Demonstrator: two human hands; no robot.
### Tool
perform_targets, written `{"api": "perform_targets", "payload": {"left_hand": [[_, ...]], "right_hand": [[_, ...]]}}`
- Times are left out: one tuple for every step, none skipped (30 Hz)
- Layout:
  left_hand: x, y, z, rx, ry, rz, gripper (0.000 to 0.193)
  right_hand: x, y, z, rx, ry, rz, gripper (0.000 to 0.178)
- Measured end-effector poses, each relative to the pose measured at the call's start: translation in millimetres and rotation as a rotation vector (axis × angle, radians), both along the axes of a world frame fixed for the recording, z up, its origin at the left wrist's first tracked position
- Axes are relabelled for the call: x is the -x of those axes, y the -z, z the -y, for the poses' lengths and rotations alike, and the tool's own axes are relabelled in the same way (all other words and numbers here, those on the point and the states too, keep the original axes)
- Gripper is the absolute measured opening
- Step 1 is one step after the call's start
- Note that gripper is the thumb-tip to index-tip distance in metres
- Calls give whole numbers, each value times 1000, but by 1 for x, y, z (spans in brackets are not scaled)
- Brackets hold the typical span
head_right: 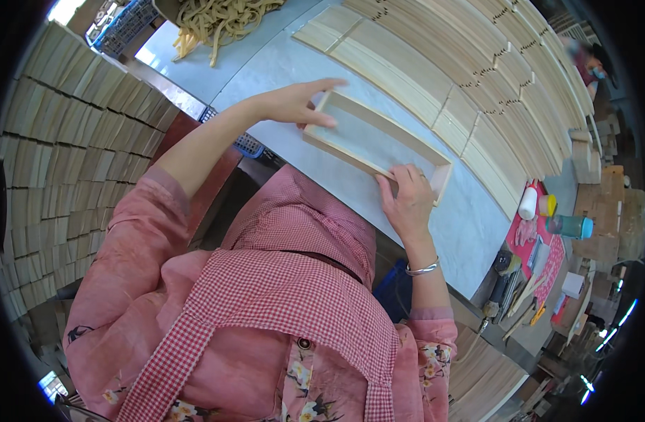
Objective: Assembling small wooden boxes using glue and a pneumatic nail gun.
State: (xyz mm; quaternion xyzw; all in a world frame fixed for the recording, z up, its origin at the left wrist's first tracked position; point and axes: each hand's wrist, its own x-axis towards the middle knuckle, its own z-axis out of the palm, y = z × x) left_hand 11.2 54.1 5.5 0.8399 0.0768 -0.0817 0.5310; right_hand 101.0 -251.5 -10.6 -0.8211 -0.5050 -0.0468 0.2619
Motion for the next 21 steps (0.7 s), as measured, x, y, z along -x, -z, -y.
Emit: {"api": "perform_targets", "payload": {"left_hand": [[8,9,-2,103,-33,81,89],[16,18,-6,209,-63,161,103],[24,31,-12,69,-16,168,112],[29,40,-18,-73,37,177,122],[30,36,-16,-67,72,187,122],[32,30,-12,31,49,125,125],[34,24,-9,120,25,55,129],[35,24,-9,118,52,56,129],[35,23,-9,110,48,46,126],[34,22,-9,100,38,38,124],[32,22,-8,93,27,32,122],[29,21,-7,86,15,24,119],[27,21,-7,82,18,23,119],[26,21,-7,71,13,22,118],[25,20,-7,60,6,21,117],[25,19,-7,48,-1,19,115],[24,17,-8,36,-8,16,114],[24,18,-8,15,-3,48,113],[25,21,-9,-10,-5,78,111],[27,17,-8,-32,-35,74,111],[23,15,1,0,-9,62,110]], "right_hand": [[-4,-1,4,14,7,-3,33],[-8,-3,9,28,17,-5,40],[-17,-10,18,39,46,12,40],[-26,-21,29,25,61,46,51],[-35,-30,38,8,74,75,63],[-44,-39,48,-9,84,105,75],[-50,-43,56,-31,93,130,87],[-56,-42,66,-32,120,133,87],[-64,-36,79,22,120,-6,95],[-73,-30,91,72,112,-144,103],[-81,-27,100,123,103,-281,111],[-86,-25,107,172,92,-420,119],[-90,-25,105,167,94,-421,119],[-92,-26,100,189,122,-513,118],[-92,-29,92,211,148,-605,117],[-92,-32,86,233,173,-699,116],[-92,-33,83,255,197,-793,115],[-93,-36,83,243,191,-798,114],[-92,-35,82,231,177,-805,113],[-94,-28,87,225,139,-806,113],[-95,-19,111,178,124,-657,113]]}}
